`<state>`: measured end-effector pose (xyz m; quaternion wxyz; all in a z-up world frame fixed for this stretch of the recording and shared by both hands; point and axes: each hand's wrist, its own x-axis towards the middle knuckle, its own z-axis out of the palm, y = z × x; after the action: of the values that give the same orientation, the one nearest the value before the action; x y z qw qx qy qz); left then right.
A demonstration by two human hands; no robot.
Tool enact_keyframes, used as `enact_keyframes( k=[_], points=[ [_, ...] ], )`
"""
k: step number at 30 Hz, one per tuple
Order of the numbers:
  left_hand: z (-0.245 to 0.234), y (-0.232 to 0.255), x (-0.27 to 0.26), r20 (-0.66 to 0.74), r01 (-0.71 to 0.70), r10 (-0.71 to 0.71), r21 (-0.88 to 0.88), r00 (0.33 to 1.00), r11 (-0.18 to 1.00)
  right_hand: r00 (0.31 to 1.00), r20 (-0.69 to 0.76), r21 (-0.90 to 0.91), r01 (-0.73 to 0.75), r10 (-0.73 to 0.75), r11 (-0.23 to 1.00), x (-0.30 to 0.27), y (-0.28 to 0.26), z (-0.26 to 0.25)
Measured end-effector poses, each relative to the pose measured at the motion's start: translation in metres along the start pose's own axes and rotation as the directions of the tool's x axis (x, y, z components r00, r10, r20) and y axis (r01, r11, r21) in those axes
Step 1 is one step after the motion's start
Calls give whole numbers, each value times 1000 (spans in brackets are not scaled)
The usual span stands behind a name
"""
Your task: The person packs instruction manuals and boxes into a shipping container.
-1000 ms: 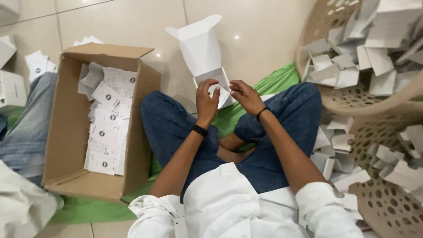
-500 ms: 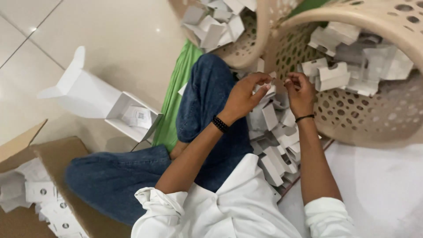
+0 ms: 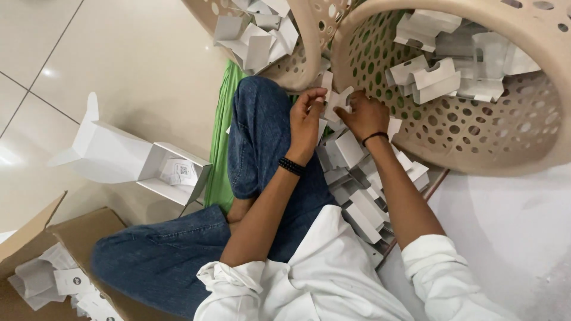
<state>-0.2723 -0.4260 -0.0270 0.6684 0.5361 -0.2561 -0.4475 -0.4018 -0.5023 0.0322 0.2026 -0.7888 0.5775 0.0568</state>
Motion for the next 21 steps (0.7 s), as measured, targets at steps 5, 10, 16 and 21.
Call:
enact_keyframes(
  k=[5,10,16,21],
  points=[
    [-15,19,-7,-14,-105,105,1,994,995,886,-427,197,284,-179,938,14,19,15],
    [-44,84,-29,-41,-134,146,207,988,969,672,-700,109,434,-241,894,-39,-33,-39],
    [-106,115,-56,-60,-80,78,-34,995,996,513,-720,-1,674,-469,739,-82,-139,-32],
    [-219,133,-86,-457,-36,275,465,846,885,486,-367,220,874,-793,434,-98,-230,10]
  ],
)
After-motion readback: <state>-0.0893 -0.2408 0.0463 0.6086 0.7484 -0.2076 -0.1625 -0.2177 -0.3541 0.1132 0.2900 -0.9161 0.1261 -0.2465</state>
